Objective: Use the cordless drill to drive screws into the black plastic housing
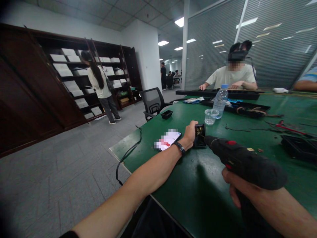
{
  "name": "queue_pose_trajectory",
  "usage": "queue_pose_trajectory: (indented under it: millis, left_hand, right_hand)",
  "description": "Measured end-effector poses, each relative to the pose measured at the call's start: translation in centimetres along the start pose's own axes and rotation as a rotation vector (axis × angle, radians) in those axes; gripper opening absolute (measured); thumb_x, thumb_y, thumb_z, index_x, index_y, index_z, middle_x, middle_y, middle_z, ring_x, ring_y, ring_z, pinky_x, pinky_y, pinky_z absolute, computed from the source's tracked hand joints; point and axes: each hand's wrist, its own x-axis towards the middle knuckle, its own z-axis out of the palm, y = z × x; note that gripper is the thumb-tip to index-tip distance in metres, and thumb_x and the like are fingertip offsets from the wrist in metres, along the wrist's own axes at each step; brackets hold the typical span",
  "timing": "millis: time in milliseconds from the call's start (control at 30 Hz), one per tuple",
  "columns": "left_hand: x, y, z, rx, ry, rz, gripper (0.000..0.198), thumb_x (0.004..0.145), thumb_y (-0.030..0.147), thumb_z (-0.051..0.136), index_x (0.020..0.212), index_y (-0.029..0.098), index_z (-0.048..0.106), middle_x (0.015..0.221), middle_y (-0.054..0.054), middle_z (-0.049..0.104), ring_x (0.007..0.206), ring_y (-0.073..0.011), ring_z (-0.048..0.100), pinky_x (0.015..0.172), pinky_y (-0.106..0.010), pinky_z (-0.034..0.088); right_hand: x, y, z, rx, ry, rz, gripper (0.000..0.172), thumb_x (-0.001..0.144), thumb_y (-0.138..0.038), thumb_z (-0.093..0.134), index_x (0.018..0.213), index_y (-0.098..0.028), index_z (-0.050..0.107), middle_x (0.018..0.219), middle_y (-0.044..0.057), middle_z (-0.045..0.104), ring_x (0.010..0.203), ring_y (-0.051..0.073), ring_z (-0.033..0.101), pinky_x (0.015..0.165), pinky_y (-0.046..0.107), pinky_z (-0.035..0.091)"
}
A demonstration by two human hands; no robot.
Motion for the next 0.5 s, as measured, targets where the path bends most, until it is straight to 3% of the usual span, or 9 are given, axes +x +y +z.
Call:
queue_pose_trajectory:
  millis: [133, 167, 200, 300, 500]
  left_hand:
    - [0.0, -0.1, 0.0, -0.017, -0.010, -0.048, 0.037, 0.090, 0.051, 0.072, 0.068, 0.022, 0.063, 0.064, -0.001, 0.058, 0.060, -0.0178, 0.053, 0.058, -0.030, 0.039]
    - [-0.1, -0.1, -0.1, -0.022, -0.016, -0.059, 0.038, 0.090, 0.052, 0.072, 0.069, 0.022, 0.064, 0.065, -0.001, 0.059, 0.060, -0.0178, 0.054, 0.057, -0.030, 0.040]
    - [-0.1, 0.0, -0.1, -0.024, -0.024, -0.065, 0.038, 0.091, 0.052, 0.072, 0.070, 0.022, 0.064, 0.065, -0.001, 0.059, 0.060, -0.0177, 0.054, 0.057, -0.029, 0.040]
    - [-0.3, 0.3, -0.2, -0.031, -0.037, -0.063, 0.038, 0.092, 0.051, 0.072, 0.071, 0.021, 0.064, 0.065, 0.000, 0.059, 0.058, -0.0168, 0.053, 0.056, -0.029, 0.040]
    - [-0.6, 0.6, -0.1, -0.063, -0.040, -0.052, 0.037, 0.092, 0.051, 0.074, 0.072, 0.022, 0.061, 0.064, 0.002, 0.058, 0.057, -0.0156, 0.053, 0.056, -0.028, 0.040]
  right_hand:
    - [-0.6, -2.5, -0.8, 0.054, -0.088, 0.088, 0.069, 0.099, -0.070, 0.054, 0.045, -0.028, 0.062, 0.051, 0.007, 0.066, 0.055, 0.027, 0.068, 0.066, 0.043, 0.051]
    - [-0.8, -3.3, -1.0, 0.073, -0.164, 0.096, 0.065, 0.098, -0.069, 0.057, 0.048, -0.028, 0.064, 0.053, 0.008, 0.068, 0.057, 0.027, 0.069, 0.070, 0.042, 0.052]
    - [-0.9, -4.0, -1.2, 0.075, -0.167, 0.088, 0.064, 0.096, -0.067, 0.059, 0.046, -0.027, 0.062, 0.054, 0.008, 0.068, 0.057, 0.025, 0.066, 0.073, 0.042, 0.053]
    - [-1.1, -5.6, -1.3, 0.103, -0.146, 0.136, 0.063, 0.091, -0.069, 0.061, 0.044, -0.027, 0.058, 0.050, 0.009, 0.064, 0.049, 0.022, 0.056, 0.059, 0.040, 0.044]
    - [-1.5, -5.9, -0.9, 0.288, -0.129, 0.228, 0.048, 0.090, -0.064, 0.068, 0.064, -0.024, 0.064, 0.052, 0.007, 0.067, 0.050, 0.018, 0.050, 0.055, 0.034, 0.037]
